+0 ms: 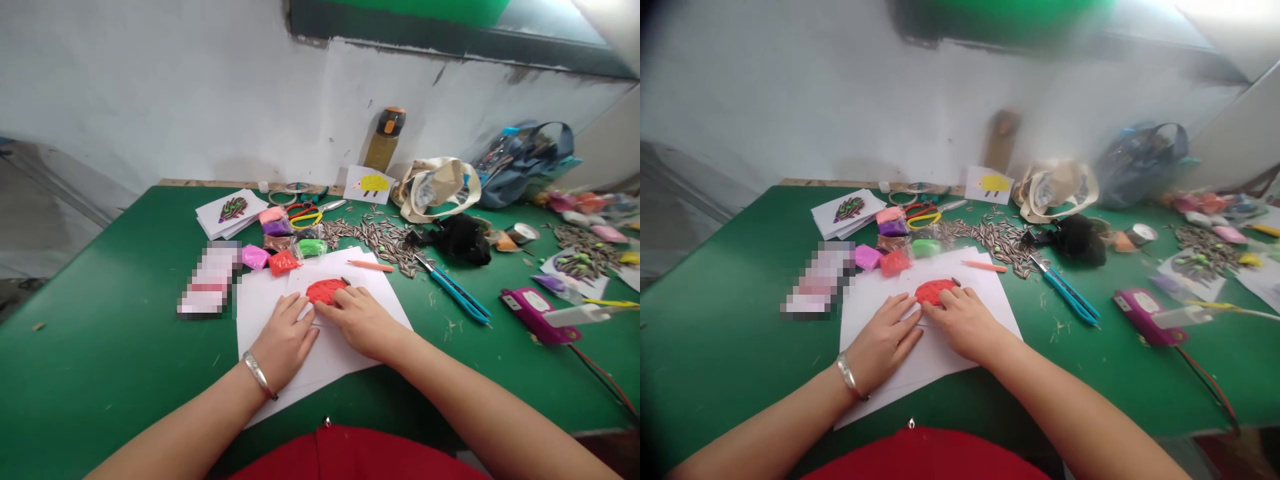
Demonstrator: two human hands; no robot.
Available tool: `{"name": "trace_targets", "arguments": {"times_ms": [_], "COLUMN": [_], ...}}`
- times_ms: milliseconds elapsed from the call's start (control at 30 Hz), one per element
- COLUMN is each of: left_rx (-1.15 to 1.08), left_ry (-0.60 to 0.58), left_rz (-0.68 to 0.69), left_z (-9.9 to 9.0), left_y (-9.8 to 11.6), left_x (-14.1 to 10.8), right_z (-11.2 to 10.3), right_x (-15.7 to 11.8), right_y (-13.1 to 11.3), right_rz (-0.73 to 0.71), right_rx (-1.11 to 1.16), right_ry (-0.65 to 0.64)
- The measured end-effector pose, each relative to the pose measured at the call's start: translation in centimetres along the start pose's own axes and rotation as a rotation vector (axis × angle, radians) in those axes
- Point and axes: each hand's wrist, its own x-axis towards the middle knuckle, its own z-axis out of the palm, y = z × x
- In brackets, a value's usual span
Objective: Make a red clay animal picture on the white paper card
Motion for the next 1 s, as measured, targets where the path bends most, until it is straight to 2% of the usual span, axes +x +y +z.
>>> {"name": "trace_targets", "arguments": {"times_ms": [167,333,500,867,1000], "left_rx": [0.016,-0.008,0.012,0.025,0.013], "left_ry": [0.009,0.023,0.010,0.009,0.018], "left_rz": [0.013,0.005,0.006,0.026,0.015], "left_z": [0.1,0.3,0.3,0.2,0.3], "left_y": [0.0,0.2,0.3,0.2,0.3], "left_x": [-0.2,-0.3,-0.3,-0.3,-0.3], "right_z": [0.1,0.0,-0.2,-0.9,-0.8], "right_x": [-0.6,-1.4,-1.4,-1.1,-1.0], "right_y": [0.0,0.0,-0.1,0.5,1.0], "right_rz": [0.038,0.113,0.148,0.136,0.138], "right_rx": [0.009,-0.076,-0.010,-0.004,0.097], "right_ry": [0.027,0.018,0.002,-0.013,-0.034]}}
